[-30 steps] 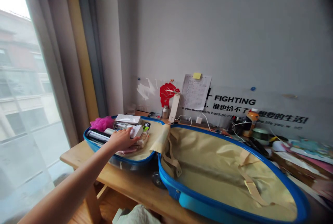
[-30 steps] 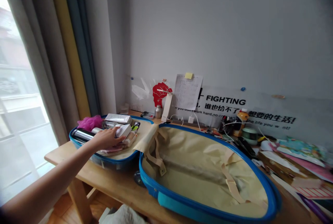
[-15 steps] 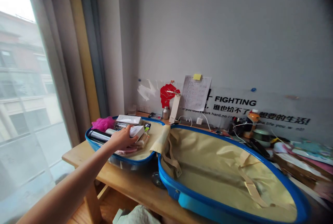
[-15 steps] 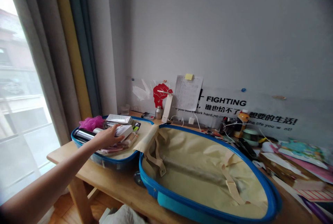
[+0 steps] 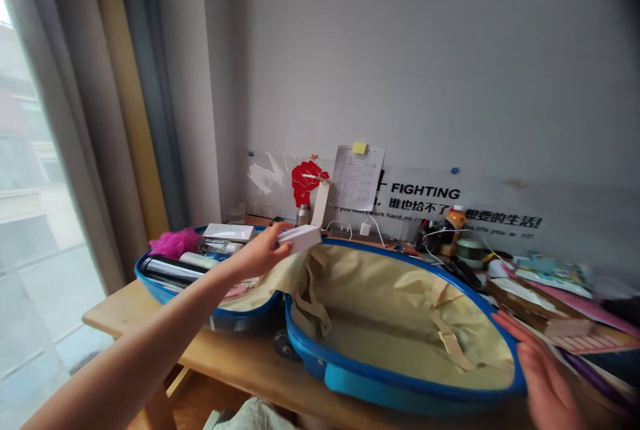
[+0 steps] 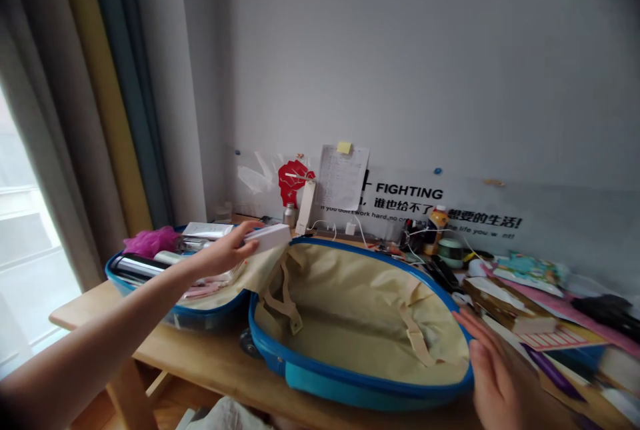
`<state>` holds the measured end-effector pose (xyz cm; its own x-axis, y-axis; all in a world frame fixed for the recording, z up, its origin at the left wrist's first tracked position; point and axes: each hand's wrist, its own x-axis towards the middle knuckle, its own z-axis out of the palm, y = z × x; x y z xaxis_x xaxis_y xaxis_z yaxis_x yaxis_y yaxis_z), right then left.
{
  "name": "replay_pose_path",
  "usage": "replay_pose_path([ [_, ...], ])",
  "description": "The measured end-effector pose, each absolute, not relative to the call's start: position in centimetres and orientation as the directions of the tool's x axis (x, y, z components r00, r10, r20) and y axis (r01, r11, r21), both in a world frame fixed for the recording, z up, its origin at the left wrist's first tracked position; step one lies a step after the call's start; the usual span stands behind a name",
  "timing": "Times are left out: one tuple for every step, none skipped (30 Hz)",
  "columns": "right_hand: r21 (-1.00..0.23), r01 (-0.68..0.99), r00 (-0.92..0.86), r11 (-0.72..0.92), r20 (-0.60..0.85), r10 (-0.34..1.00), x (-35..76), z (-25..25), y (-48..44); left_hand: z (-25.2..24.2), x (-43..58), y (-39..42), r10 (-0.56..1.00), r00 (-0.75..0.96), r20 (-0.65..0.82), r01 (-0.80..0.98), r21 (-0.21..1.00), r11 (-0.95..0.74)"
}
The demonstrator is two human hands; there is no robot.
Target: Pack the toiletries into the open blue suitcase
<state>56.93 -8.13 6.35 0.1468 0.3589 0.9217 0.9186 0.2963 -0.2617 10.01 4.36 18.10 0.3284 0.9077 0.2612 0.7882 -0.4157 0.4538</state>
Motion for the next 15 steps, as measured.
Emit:
replay_pose_path([
  [-0.266,0.907,0.137,0.327,0.92,0.367,57.2,5.6,-7.5,18.2,11.5,4.2,0.883,0.412,0.224,0.747,0.473,-0.468],
  [-0.274,0.892,0.132,0.36,0.919,0.373,57.3,4.7,-7.2,18.1,13.2,4.0,0.854,0.489,0.18,0.71,0.487,-0.509],
  [-0.288,0.875,0.138,0.388,0.918,0.372,57.3,3.8,-7.1,17.9,14.8,3.9,0.825,0.55,0.134,0.686,0.491,-0.537],
  [-0.306,0.862,0.156,0.404,0.918,0.363,57.1,2.8,-7.1,17.5,16.6,3.7,0.799,0.595,0.091,0.675,0.484,-0.557],
  [-0.322,0.852,0.175,0.413,0.918,0.355,56.9,1.9,-7.2,17.0,18.3,3.5,0.775,0.63,0.05,0.668,0.473,-0.574],
  [-0.335,0.843,0.193,0.421,0.919,0.345,56.6,1.1,-7.4,16.5,20.1,3.4,0.75,0.662,0.009,0.662,0.462,-0.59],
  [-0.345,0.835,0.209,0.428,0.919,0.333,56.2,0.5,-7.5,15.9,21.8,3.2,0.724,0.689,-0.034,0.657,0.449,-0.605],
  [-0.348,0.83,0.219,0.435,0.922,0.318,55.9,0.1,-7.6,15.2,23.6,3.1,0.699,0.711,-0.076,0.654,0.436,-0.618],
  [-0.342,0.827,0.222,0.446,0.927,0.301,55.6,-0.1,-7.6,14.5,25.2,2.9,0.675,0.728,-0.117,0.652,0.422,-0.63],
  [-0.333,0.826,0.216,0.456,0.933,0.289,55.4,-0.1,-7.6,13.9,26.7,2.7,0.654,0.741,-0.153,0.65,0.408,-0.641],
  [-0.325,0.824,0.211,0.463,0.936,0.281,55.2,-0.1,-7.6,13.2,28.1,2.5,0.636,0.75,-0.183,0.648,0.396,-0.651],
  [-0.322,0.824,0.207,0.467,0.937,0.281,55.1,0.0,-7.6,12.6,29.4,2.2,0.622,0.756,-0.205,0.647,0.384,-0.659],
  [-0.323,0.823,0.206,0.467,0.936,0.285,55.1,0.1,-7.5,12.0,30.4,2.0,0.613,0.759,-0.219,0.646,0.375,-0.665],
  [-0.327,0.823,0.209,0.465,0.935,0.288,55.0,0.2,-7.6,11.5,31.3,1.8,0.608,0.761,-0.229,0.646,0.367,-0.67],
  [-0.334,0.821,0.215,0.463,0.932,0.29,54.9,0.2,-7.6,11.1,32.0,1.5,0.605,0.761,-0.234,0.645,0.362,-0.673],
])
